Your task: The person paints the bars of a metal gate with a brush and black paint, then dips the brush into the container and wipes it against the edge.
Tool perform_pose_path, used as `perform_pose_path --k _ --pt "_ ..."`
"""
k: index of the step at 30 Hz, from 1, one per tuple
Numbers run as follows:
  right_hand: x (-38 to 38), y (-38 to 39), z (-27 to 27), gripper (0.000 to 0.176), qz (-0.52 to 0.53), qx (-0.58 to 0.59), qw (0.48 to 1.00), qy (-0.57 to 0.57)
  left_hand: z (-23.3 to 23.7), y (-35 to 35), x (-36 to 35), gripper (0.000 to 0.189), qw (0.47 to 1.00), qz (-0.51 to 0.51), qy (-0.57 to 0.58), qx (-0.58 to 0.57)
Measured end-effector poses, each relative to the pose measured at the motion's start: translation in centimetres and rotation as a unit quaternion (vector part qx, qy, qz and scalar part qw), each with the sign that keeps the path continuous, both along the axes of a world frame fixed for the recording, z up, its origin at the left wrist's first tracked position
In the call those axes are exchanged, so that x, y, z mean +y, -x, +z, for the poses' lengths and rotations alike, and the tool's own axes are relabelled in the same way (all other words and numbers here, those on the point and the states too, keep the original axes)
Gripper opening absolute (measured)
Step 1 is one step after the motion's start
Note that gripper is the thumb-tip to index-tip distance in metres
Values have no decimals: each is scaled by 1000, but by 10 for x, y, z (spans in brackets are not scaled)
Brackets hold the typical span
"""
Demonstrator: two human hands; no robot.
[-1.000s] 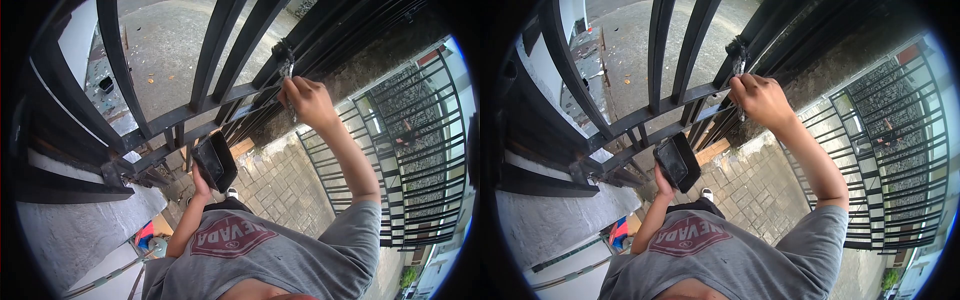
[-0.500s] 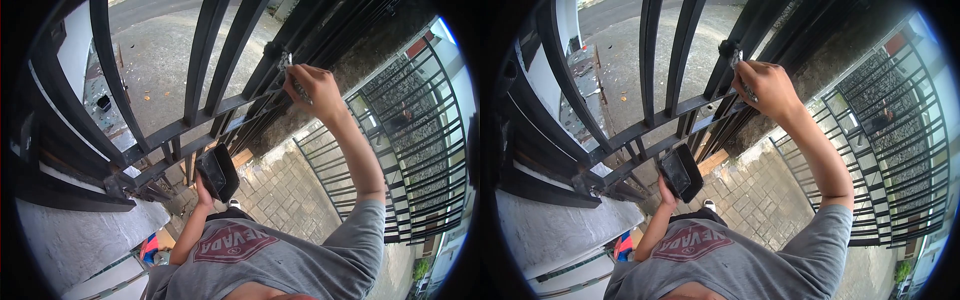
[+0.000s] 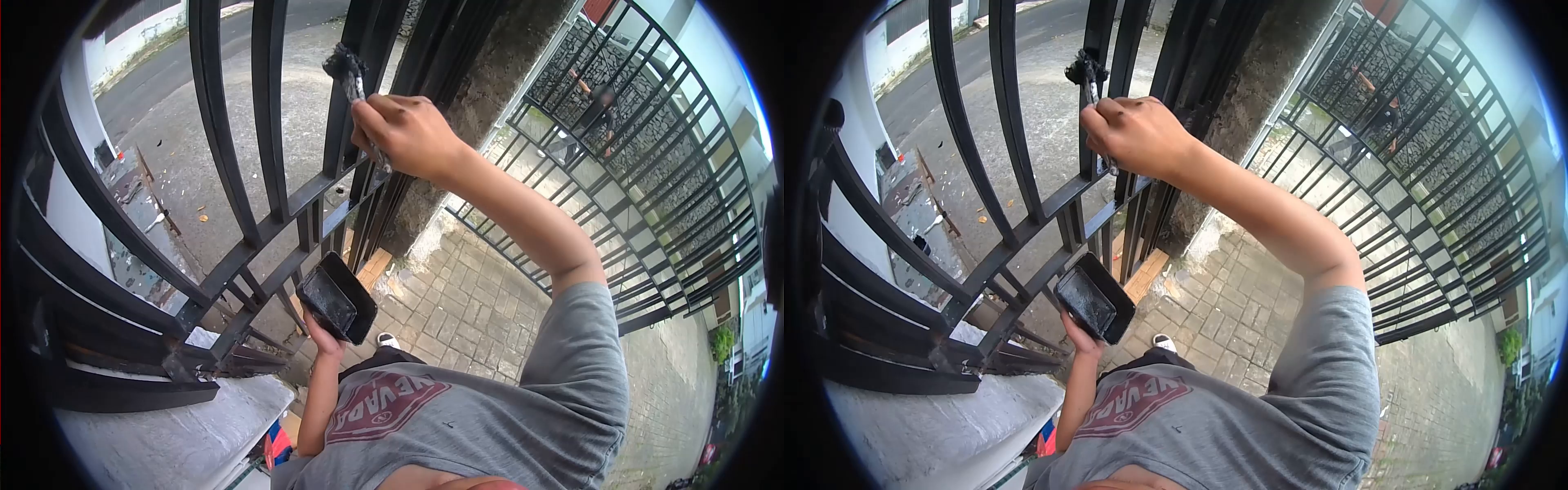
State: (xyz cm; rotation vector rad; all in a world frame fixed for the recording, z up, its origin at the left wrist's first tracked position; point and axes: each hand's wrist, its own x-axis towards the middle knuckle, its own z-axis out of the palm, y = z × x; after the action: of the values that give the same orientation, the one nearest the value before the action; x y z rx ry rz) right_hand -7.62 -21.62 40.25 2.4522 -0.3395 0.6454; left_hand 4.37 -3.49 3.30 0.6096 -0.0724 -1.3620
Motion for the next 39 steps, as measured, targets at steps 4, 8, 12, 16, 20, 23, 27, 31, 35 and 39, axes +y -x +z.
perform_pose_path --k 4,8,12,16,20,23,27,31,35,39 --pt "19 -6 -26 19 -59 167 982 -67 6 -1 1 72 1000 -7 13 4" --pt "12 -5 10 21 -52 4 995 -80 8 0 5 71 1000 5 10 8" --pt "23 -18 34 34 -181 -47 979 -76 3 -2 4 69 1000 13 17 -6" --pt "28 -22 18 34 -219 63 970 -86 2 -7 5 67 1000 23 20 4" --pt "17 -17 21 27 -143 3 990 -3 4 -12 5 66 999 39 26 -1" --pt "9 -8 37 21 -92 -121 984 91 6 -13 4 66 999 43 27 -1" --pt "11 -6 10 26 -85 127 988 -40 7 -16 0 65 999 43 28 -3" --pt "15 -2 31 24 -74 -8 997 31 -2 -17 -3 66 999 25 26 -5" --pt "5 0 21 24 -10 -50 997 64 -23 -17 -8 68 999 38 30 -25" --pt "4 -1 -2 20 37 59 996 53 -26 -21 -11 69 999 26 21 -17"
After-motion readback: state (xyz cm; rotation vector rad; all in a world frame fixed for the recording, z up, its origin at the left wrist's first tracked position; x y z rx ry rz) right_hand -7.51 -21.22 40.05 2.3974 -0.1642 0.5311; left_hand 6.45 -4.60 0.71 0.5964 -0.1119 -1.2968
